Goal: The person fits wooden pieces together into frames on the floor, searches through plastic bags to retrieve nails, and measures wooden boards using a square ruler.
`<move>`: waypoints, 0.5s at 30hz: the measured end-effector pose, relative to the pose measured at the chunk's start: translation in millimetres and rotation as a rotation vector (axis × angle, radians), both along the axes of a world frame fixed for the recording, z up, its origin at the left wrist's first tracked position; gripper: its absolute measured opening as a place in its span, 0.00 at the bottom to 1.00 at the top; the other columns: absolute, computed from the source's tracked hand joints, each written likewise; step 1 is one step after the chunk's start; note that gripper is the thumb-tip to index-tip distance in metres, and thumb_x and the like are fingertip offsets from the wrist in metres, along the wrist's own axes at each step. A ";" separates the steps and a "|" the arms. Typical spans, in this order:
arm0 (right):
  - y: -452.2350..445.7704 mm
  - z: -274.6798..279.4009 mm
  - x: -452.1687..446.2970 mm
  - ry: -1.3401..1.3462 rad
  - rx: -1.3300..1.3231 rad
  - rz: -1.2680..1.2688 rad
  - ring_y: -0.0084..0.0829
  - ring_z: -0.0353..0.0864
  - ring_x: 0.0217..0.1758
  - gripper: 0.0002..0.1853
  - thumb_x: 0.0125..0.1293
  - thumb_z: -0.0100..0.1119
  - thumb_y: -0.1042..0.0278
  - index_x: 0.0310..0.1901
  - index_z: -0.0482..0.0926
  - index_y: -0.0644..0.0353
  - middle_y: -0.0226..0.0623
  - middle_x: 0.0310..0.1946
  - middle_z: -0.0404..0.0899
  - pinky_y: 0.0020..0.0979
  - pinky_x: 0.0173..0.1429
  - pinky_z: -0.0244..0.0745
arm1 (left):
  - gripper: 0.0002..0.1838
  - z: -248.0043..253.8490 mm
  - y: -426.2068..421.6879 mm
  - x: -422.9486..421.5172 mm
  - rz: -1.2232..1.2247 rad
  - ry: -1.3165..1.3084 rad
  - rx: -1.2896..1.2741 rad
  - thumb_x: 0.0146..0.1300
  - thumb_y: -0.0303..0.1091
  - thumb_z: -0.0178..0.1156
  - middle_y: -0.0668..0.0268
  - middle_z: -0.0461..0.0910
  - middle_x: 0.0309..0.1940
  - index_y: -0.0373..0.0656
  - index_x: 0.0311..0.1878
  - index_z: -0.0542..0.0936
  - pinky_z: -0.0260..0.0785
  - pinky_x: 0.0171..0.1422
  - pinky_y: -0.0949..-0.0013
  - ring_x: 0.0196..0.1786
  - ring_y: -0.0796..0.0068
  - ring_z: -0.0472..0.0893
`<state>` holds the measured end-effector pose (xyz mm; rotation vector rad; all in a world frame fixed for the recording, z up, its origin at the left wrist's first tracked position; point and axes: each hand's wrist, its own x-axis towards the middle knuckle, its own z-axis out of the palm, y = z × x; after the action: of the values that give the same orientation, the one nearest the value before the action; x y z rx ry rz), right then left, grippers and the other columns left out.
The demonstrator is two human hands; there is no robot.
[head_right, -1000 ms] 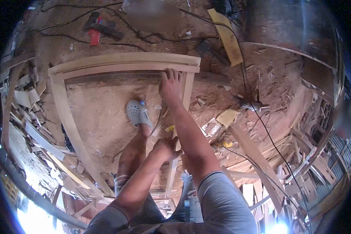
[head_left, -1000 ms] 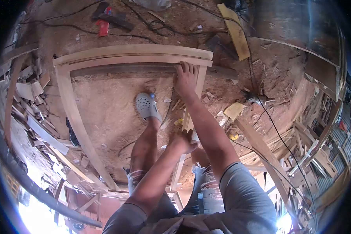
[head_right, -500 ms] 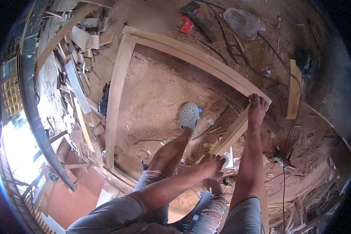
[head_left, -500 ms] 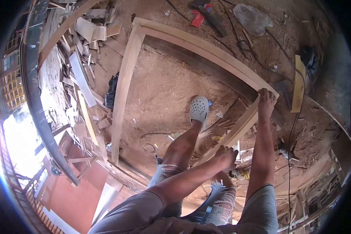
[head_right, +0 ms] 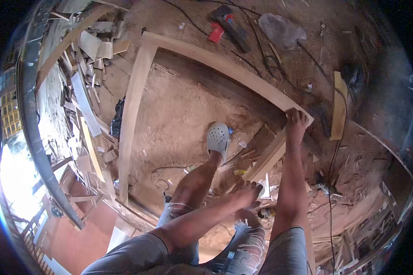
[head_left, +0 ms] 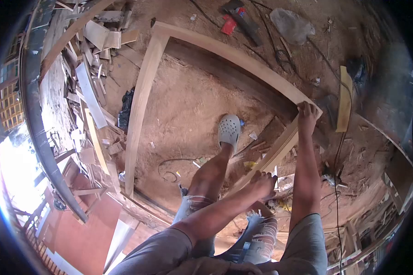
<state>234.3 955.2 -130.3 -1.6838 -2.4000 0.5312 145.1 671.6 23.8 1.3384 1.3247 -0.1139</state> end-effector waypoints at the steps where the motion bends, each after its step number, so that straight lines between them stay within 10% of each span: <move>1: -0.1 -6.1 -5.6 0.000 0.049 -0.012 0.50 0.77 0.67 0.23 0.66 0.69 0.72 0.63 0.81 0.54 0.44 0.58 0.82 0.53 0.74 0.69 | 0.25 -2.7 -2.0 3.0 -0.004 -0.001 0.008 0.62 0.54 0.70 0.57 0.88 0.48 0.48 0.56 0.83 0.78 0.60 0.45 0.55 0.55 0.88; 5: 10.9 -17.1 -20.0 -0.046 0.194 -0.025 0.52 0.78 0.65 0.25 0.64 0.69 0.71 0.64 0.81 0.52 0.44 0.58 0.83 0.52 0.72 0.70 | 0.42 6.5 20.6 -27.7 -0.132 -0.087 -0.137 0.64 0.61 0.66 0.44 0.84 0.58 0.40 0.72 0.73 0.77 0.68 0.44 0.61 0.40 0.85; 12: -32.5 18.9 -34.3 -0.063 0.162 -0.119 0.56 0.70 0.73 0.27 0.67 0.66 0.71 0.68 0.76 0.54 0.51 0.66 0.77 0.55 0.78 0.65 | 0.48 41.8 67.4 -39.6 -0.343 0.027 -0.318 0.67 0.67 0.61 0.47 0.75 0.74 0.41 0.80 0.68 0.74 0.75 0.51 0.73 0.48 0.77; 15: -74.7 17.7 -23.3 0.082 0.041 -0.103 0.60 0.70 0.72 0.24 0.66 0.67 0.71 0.64 0.77 0.57 0.55 0.64 0.77 0.56 0.76 0.67 | 0.44 39.8 61.7 -38.9 -0.318 0.068 -0.197 0.68 0.67 0.63 0.45 0.81 0.66 0.42 0.75 0.74 0.76 0.70 0.50 0.65 0.45 0.83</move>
<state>211.1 880.5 -112.7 -1.7224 -2.2387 0.5213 106.2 733.3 63.7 1.3746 1.1163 -0.4993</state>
